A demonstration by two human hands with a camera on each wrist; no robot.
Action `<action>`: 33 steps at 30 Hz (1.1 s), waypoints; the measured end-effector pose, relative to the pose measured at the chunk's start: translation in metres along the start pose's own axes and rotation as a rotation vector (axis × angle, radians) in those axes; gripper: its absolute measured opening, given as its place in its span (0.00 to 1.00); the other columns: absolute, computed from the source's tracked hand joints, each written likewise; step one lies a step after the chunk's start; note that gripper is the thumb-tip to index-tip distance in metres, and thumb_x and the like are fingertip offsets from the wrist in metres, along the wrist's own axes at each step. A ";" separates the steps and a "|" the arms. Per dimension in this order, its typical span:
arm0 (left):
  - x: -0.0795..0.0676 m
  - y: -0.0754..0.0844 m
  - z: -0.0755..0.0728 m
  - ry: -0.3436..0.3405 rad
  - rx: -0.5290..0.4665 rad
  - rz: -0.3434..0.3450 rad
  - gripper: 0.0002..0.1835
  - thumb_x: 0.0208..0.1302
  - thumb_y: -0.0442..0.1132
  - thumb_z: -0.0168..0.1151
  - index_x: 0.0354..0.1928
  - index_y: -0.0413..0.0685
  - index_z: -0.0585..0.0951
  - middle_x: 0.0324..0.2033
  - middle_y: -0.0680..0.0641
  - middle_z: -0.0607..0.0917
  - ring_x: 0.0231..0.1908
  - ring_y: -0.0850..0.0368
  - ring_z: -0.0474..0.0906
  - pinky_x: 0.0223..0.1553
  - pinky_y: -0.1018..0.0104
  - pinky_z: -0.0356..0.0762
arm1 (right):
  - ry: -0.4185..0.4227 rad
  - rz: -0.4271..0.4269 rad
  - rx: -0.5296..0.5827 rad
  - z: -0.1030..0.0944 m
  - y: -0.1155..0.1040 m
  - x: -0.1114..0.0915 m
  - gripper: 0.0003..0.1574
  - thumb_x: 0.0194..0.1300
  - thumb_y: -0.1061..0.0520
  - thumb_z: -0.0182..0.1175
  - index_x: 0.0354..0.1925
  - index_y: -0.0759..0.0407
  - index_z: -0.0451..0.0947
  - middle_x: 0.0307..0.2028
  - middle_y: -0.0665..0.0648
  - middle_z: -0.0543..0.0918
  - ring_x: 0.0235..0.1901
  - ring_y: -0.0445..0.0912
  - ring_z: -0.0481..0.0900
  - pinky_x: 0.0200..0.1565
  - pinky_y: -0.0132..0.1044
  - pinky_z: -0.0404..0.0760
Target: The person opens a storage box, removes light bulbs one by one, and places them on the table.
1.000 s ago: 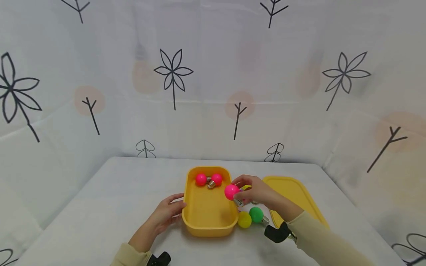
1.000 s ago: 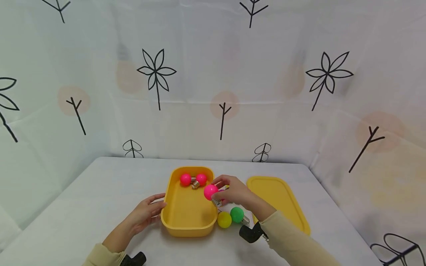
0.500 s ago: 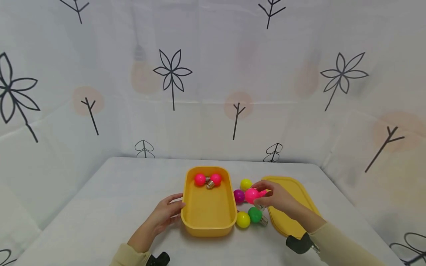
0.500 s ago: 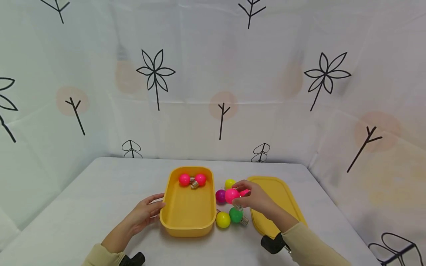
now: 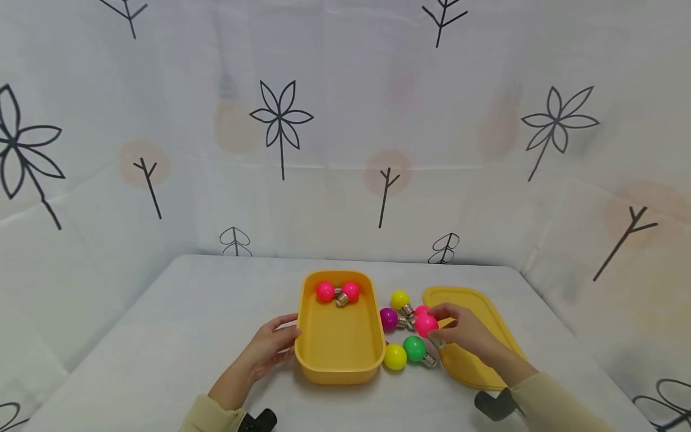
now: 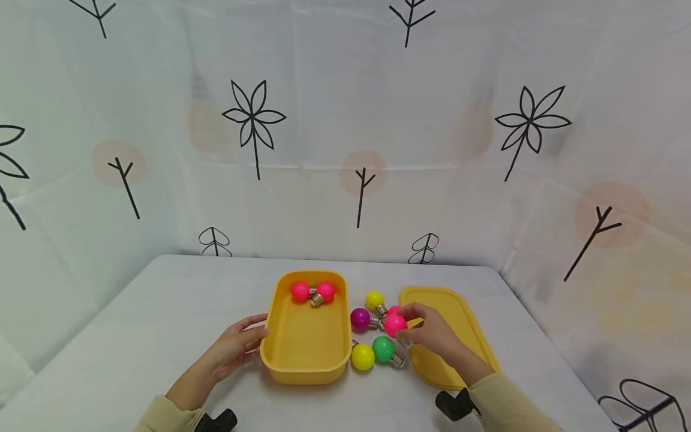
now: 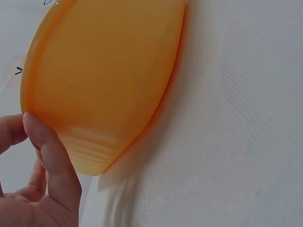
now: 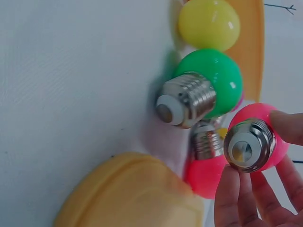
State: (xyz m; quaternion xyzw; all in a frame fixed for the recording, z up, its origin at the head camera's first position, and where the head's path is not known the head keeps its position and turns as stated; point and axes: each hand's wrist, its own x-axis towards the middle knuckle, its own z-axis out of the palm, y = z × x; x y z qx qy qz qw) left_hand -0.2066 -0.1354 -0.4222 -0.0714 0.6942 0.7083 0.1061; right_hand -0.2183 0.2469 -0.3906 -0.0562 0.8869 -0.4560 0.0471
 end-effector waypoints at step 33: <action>-0.002 0.000 -0.001 -0.034 -0.036 0.028 0.28 0.62 0.39 0.61 0.62 0.38 0.66 0.43 0.40 0.81 0.32 0.54 0.77 0.34 0.66 0.79 | 0.003 0.012 -0.077 0.002 0.006 0.014 0.25 0.52 0.60 0.67 0.49 0.64 0.74 0.43 0.60 0.76 0.34 0.49 0.75 0.36 0.41 0.80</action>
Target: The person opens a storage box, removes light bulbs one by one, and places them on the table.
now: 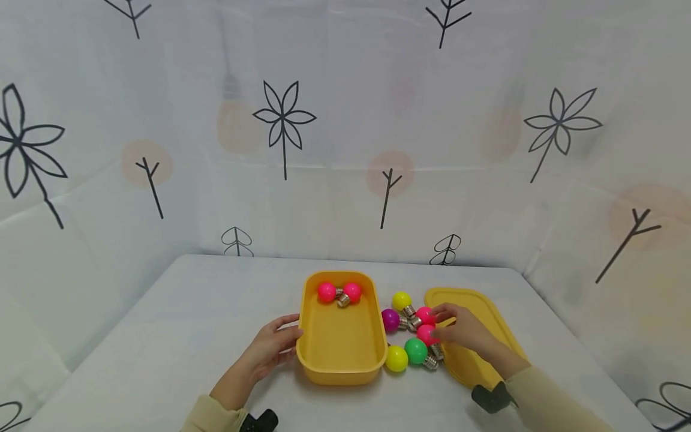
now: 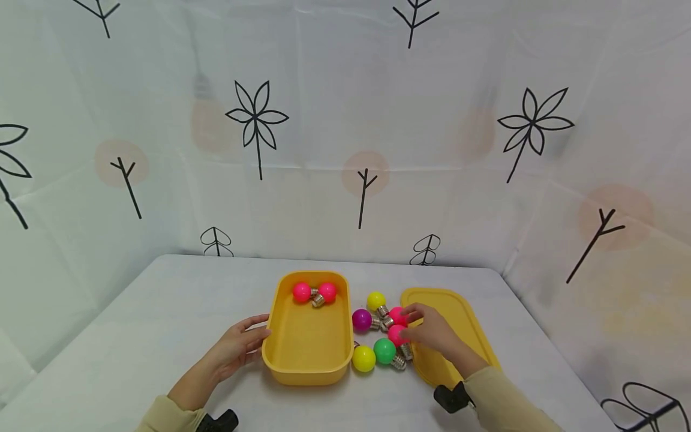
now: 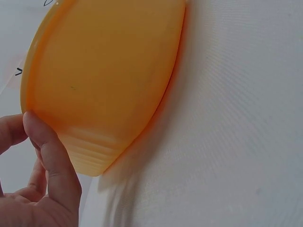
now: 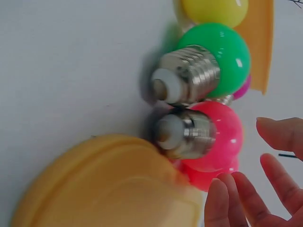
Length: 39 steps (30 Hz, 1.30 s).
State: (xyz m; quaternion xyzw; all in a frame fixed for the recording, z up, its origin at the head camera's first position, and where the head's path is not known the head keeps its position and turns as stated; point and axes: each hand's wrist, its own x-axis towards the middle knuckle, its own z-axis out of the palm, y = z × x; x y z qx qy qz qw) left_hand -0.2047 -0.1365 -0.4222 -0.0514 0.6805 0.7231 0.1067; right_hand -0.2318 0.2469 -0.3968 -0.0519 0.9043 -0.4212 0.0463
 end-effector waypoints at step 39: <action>0.002 0.000 -0.001 -0.001 -0.006 -0.020 0.28 0.62 0.39 0.60 0.62 0.39 0.66 0.43 0.41 0.81 0.32 0.54 0.78 0.34 0.66 0.79 | -0.039 -0.114 0.052 0.022 -0.079 0.039 0.22 0.56 0.58 0.66 0.50 0.59 0.75 0.42 0.58 0.78 0.36 0.50 0.77 0.39 0.43 0.81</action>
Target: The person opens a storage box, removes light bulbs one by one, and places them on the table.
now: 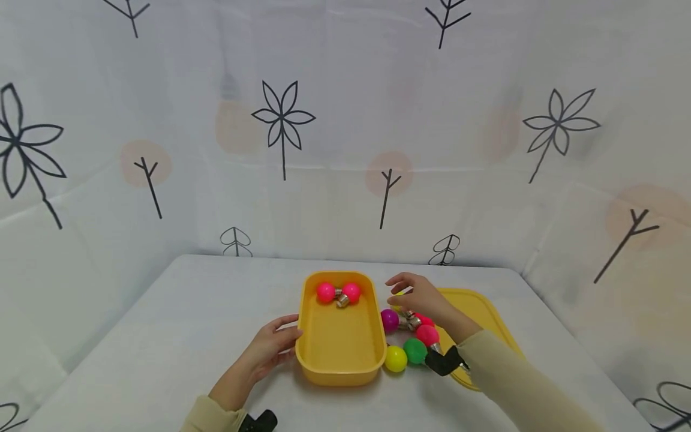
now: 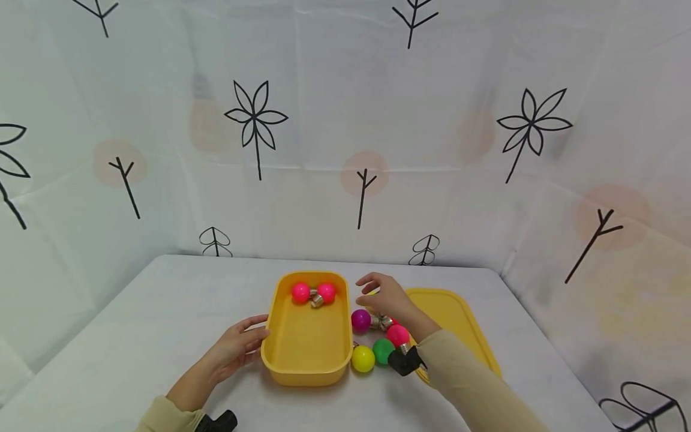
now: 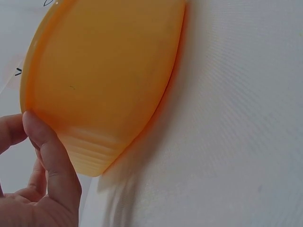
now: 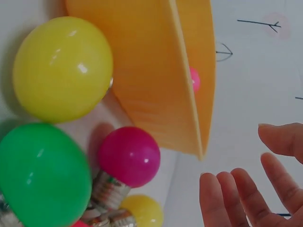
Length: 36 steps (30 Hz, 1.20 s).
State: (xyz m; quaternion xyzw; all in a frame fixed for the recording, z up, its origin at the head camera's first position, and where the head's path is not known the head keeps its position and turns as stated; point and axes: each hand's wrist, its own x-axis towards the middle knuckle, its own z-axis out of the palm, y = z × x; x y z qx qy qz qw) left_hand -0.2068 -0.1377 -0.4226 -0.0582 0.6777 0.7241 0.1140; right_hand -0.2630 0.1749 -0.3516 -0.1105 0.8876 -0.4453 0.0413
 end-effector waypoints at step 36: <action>0.001 0.002 -0.002 -0.017 -0.005 0.001 0.28 0.63 0.39 0.60 0.63 0.39 0.66 0.43 0.41 0.81 0.33 0.54 0.78 0.36 0.66 0.79 | -0.021 0.082 0.040 0.075 -0.032 0.068 0.22 0.56 0.63 0.64 0.51 0.61 0.75 0.50 0.62 0.75 0.48 0.56 0.71 0.54 0.50 0.70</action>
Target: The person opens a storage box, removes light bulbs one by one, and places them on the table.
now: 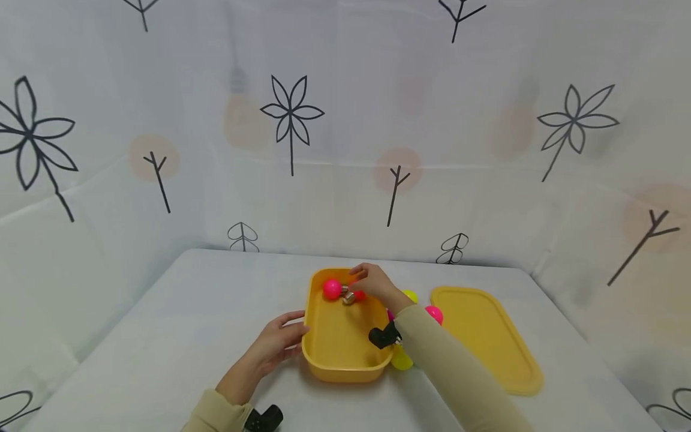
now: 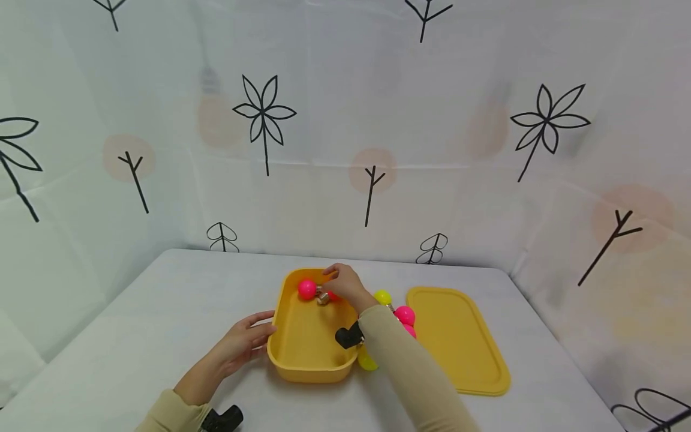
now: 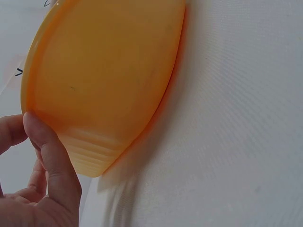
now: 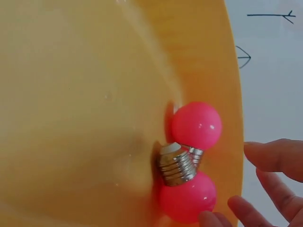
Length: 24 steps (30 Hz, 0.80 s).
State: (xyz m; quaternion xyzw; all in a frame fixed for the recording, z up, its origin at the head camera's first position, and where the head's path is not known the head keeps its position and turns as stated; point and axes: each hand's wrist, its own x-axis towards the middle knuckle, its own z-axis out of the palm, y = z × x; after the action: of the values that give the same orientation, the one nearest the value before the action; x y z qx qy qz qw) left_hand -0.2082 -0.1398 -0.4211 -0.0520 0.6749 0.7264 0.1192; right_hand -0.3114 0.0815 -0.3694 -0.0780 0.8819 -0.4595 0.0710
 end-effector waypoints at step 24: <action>0.001 -0.001 0.001 0.004 0.021 0.012 0.27 0.63 0.38 0.59 0.62 0.38 0.66 0.43 0.41 0.81 0.32 0.56 0.78 0.35 0.66 0.79 | -0.376 0.044 -0.075 0.019 -0.004 -0.005 0.20 0.51 0.66 0.68 0.44 0.63 0.78 0.37 0.56 0.77 0.34 0.48 0.76 0.41 0.40 0.80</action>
State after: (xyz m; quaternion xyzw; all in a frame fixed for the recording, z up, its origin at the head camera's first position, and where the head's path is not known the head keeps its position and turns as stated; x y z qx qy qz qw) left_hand -0.2085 -0.1383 -0.4221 -0.0482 0.6831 0.7198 0.1137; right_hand -0.3020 0.0651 -0.3765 -0.1456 0.8711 -0.4020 0.2415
